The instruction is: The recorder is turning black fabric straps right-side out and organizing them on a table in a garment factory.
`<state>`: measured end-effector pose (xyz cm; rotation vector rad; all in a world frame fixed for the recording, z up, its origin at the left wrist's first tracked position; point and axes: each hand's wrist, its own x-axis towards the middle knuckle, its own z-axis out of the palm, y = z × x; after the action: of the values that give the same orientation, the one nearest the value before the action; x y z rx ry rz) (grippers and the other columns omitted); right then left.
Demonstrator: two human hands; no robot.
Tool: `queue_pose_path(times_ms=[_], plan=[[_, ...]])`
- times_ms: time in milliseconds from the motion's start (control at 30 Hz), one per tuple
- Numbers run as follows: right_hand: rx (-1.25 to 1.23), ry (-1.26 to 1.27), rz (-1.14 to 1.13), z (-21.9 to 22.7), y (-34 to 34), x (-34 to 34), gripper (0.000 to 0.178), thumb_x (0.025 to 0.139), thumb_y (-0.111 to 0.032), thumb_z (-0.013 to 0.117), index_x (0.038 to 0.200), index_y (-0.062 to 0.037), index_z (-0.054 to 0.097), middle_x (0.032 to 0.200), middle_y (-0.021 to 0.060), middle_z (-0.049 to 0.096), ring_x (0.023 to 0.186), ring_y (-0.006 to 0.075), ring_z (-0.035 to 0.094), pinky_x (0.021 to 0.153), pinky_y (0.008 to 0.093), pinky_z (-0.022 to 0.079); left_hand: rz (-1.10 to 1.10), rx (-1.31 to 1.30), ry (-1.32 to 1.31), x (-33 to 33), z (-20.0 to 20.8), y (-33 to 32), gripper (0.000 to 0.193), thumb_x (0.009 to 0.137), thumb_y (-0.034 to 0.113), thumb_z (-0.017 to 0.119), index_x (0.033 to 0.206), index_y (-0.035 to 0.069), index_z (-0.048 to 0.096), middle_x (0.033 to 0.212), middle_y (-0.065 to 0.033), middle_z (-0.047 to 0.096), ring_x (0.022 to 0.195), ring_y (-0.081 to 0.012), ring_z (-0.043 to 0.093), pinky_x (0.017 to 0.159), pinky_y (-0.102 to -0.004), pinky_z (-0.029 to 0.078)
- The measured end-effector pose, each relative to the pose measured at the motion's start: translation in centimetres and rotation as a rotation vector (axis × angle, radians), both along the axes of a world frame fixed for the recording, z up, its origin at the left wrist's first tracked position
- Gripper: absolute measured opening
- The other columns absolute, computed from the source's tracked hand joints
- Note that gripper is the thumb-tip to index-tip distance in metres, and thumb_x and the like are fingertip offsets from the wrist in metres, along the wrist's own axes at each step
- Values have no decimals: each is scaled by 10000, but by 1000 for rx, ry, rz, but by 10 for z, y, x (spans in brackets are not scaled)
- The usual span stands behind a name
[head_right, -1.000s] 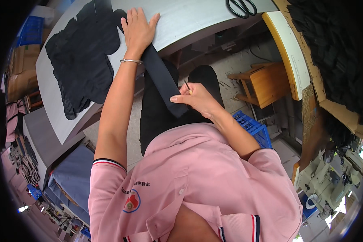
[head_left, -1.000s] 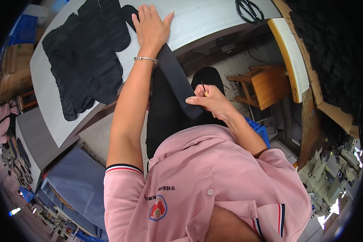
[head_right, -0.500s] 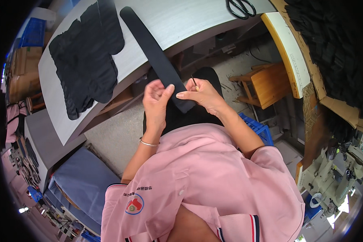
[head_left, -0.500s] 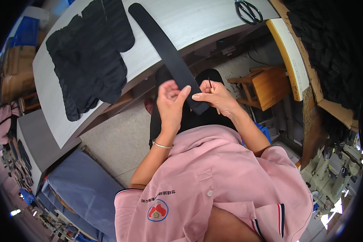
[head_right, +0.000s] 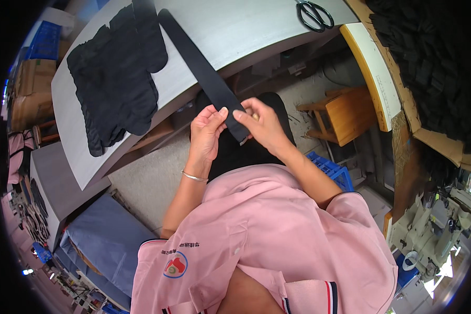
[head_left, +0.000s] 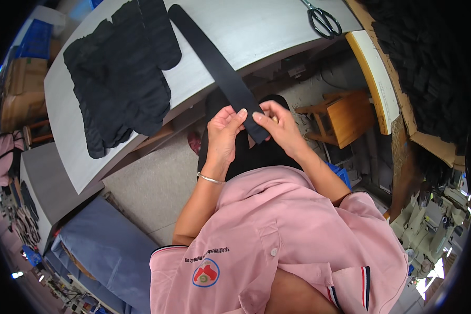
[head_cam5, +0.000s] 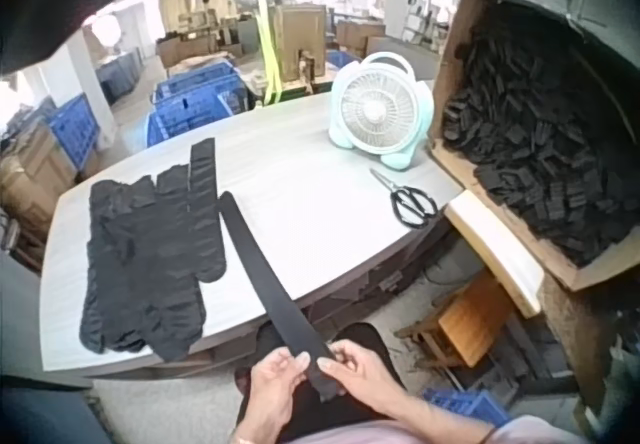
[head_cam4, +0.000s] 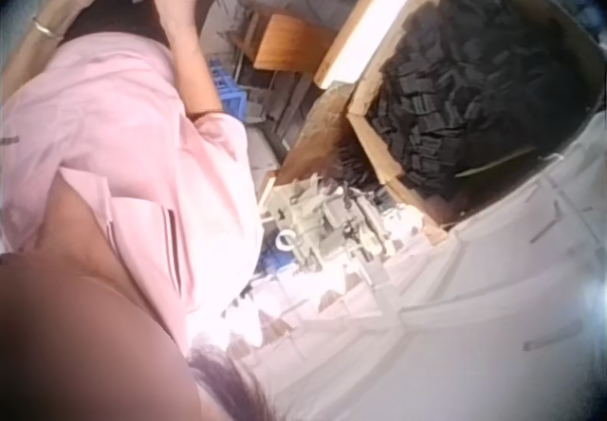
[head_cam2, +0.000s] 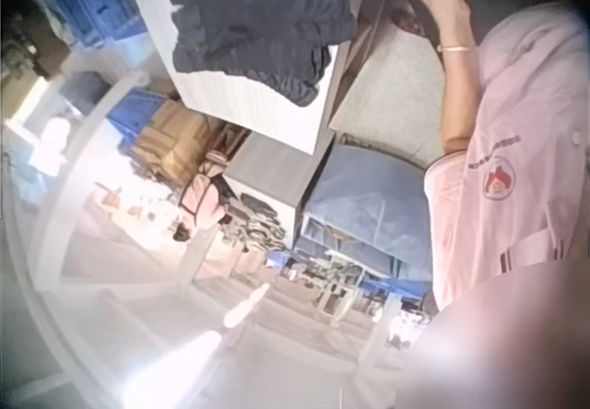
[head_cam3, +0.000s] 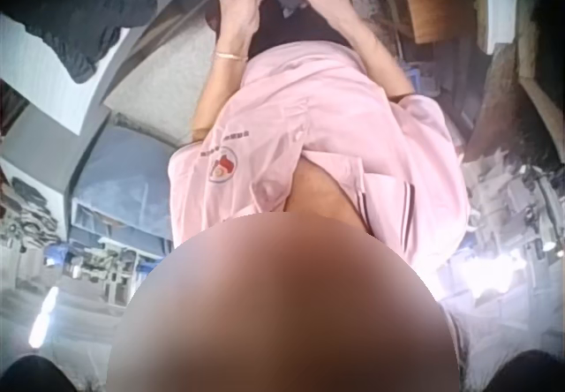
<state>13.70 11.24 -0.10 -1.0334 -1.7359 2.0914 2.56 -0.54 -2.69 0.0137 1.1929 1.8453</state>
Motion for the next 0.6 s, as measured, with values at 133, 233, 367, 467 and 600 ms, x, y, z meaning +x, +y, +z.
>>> queue_pose_path(times_ms=[133,233,367,467,600], plan=[[372,-63,64,-8,-7,15,255,886,-152,719,1119,-57,677,734,25,586,592,102,578,505,261,456,47,-31,21,10,-2,6,318,919,167,730,1158,-10,617,1006,-47,690,866,-85,627,792,-250,500],[1018,-100,-1,1,-6,22,324,838,-107,736,1158,-103,686,803,57,595,611,170,614,524,302,482,16,-5,-48,15,21,14,388,927,179,722,1228,-25,584,1114,-86,680,935,-110,634,846,-272,508],[1204,-102,144,25,-10,27,421,765,-183,805,1162,-109,685,920,67,577,651,246,628,567,345,512,-60,74,-73,13,22,14,288,942,116,676,1188,-11,602,1101,-93,690,974,-147,665,897,-311,539],[944,-7,141,27,-10,36,482,750,-261,841,1168,-96,666,996,78,578,681,235,626,571,332,506,-45,113,-93,10,24,13,242,947,60,644,1173,-20,610,1062,-94,691,952,-149,672,875,-303,554],[1014,-68,-55,26,-1,31,379,802,-167,811,1126,-47,656,932,43,600,582,92,483,510,249,410,-93,73,-169,15,19,6,182,940,55,651,1108,-15,646,1049,-92,704,949,-143,674,847,-292,549]])
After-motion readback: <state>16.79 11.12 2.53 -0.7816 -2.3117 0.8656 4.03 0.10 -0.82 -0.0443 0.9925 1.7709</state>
